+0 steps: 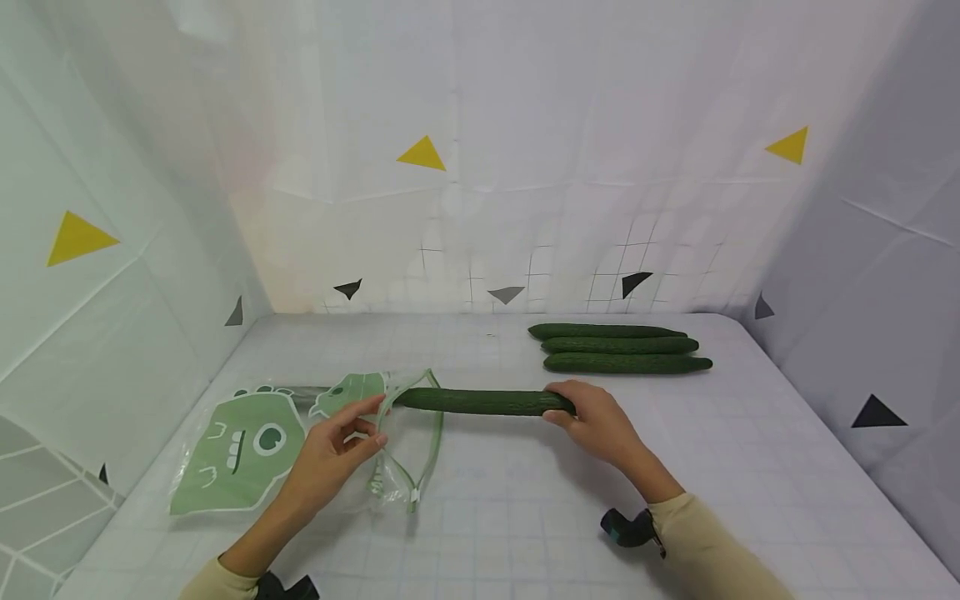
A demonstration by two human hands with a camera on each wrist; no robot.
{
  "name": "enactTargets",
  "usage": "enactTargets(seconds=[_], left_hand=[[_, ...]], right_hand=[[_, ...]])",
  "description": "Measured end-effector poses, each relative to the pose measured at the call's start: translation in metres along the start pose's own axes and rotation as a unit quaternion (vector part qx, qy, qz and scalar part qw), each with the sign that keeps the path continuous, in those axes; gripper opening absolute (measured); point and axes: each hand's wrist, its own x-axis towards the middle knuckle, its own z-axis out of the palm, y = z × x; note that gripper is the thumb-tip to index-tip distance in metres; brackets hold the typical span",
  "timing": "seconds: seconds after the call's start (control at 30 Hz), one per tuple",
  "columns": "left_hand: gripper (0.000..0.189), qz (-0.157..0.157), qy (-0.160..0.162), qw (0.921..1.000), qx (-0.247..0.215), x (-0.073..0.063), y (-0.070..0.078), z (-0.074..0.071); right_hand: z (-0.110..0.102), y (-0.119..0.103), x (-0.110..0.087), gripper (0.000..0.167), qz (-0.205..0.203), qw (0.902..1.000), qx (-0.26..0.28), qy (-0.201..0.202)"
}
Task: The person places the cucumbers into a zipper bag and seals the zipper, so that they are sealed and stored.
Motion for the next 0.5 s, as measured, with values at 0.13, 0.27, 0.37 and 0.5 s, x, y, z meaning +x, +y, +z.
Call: enactTargets(seconds=[0.13,0.27,0.37,0.5], left_hand=[[0.055,0.005,-0.003,1.0000,0.000,0.000,0.000,0.000],[0.055,0.009,-0.005,0.9999,0.000,0.000,0.001,0.000],[0.055,0.011,-0.007,0.9999,-0.001,0.000,0.001,0.000],[0.056,0.010,-0.010,0.9999,-0.001,0.000,0.002,-0.001]], right_hand=[[0.009,-0.007,0.004,0.041,0.003,1.0000,0.006,-0.001],[0.017,-0.014,0.009,0.041,0.003,0.9999,0.011,-0.003],[0.022,-0.019,0.012,0.041,-0.001,0.9999,0.015,0.000],[0.029,-0.027,0.016,0.041,-0.004,0.9997,0.022,0.002]])
